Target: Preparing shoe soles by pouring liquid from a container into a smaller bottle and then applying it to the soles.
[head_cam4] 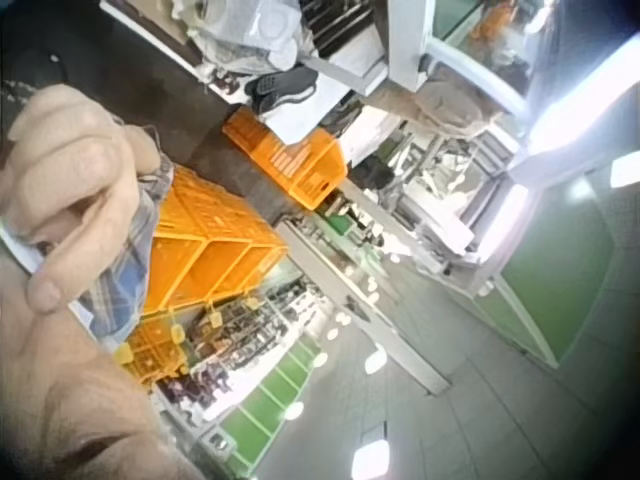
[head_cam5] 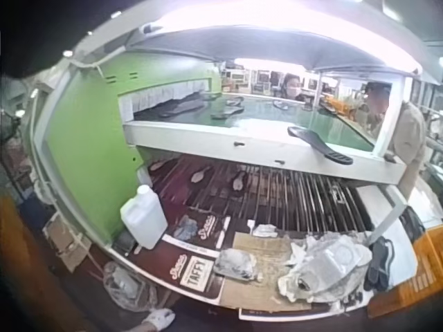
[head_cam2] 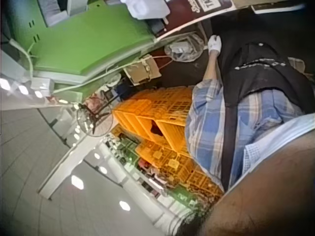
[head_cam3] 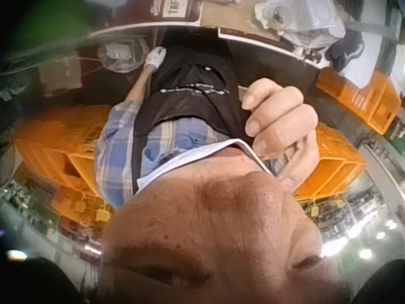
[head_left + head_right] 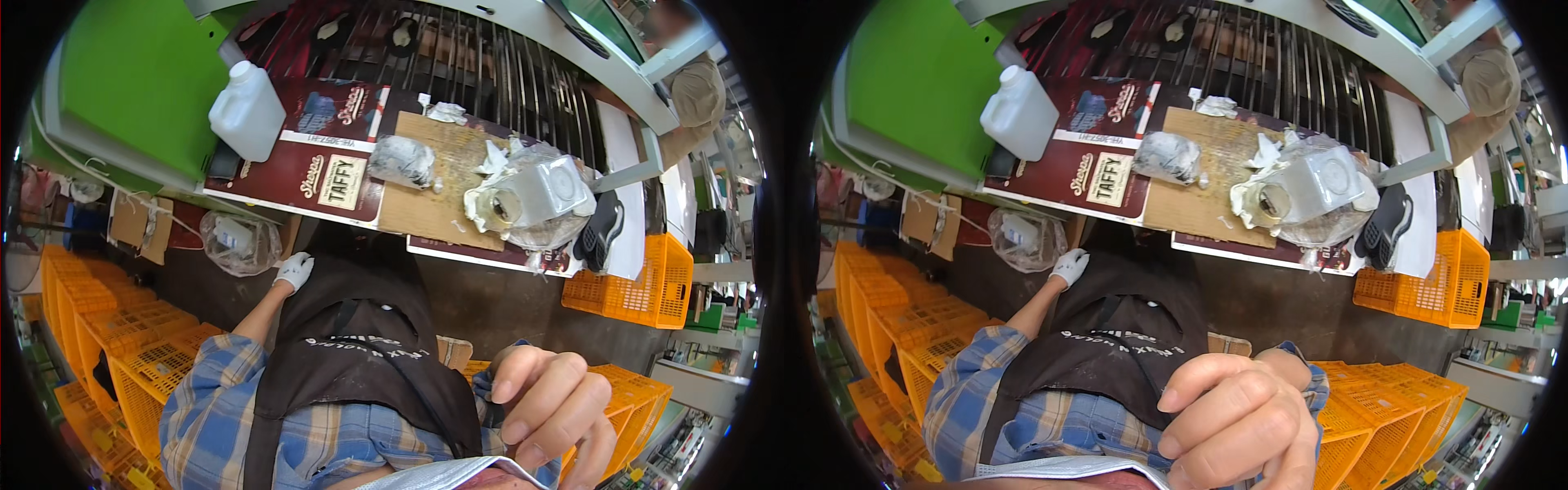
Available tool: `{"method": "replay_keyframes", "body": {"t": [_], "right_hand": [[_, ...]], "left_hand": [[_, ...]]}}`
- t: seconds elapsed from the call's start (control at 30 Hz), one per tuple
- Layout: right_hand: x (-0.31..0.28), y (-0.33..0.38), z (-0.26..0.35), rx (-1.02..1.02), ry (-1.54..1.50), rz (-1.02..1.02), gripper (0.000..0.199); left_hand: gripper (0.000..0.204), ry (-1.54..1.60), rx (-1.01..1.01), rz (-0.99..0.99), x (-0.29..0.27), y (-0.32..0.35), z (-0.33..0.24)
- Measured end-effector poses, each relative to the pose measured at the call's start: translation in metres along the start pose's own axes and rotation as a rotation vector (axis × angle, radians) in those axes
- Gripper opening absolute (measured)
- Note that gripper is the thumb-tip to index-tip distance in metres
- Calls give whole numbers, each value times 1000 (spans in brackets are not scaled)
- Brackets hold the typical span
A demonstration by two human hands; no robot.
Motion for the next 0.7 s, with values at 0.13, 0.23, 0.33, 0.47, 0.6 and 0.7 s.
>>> {"method": "replay_keyframes", "body": {"t": [0.13, 0.23, 0.33, 0.47, 0.6, 0.7], "right_hand": [[5, 2, -10, -94, 132, -167, 10], [-8, -9, -8, -162, 137, -43, 7], [9, -8, -10, -191, 361, 241, 3], [5, -13, -9, -194, 497, 211, 3], [-7, -25, 20, -285, 613, -112, 1], [-15, -1, 59, -706, 537, -87, 11]], "left_hand": [[41, -35, -35, -28, -69, 7, 34], [42, -53, -71, -43, -71, 10, 43], [42, -82, -81, -46, -73, 8, 46], [41, -92, -69, -56, -74, 0, 45], [41, -99, -63, -62, -74, 4, 48], [40, -79, -54, -73, -74, 0, 40]]}}
Point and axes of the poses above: each hand's wrist, its own y-axis away from the middle knuckle, its own x-axis out of the palm, z = x × y, the point moved 9 cm from there along -y, towards the middle knuckle, and after that the axes turned 2 degrees about -x, right-handed, at the moved point
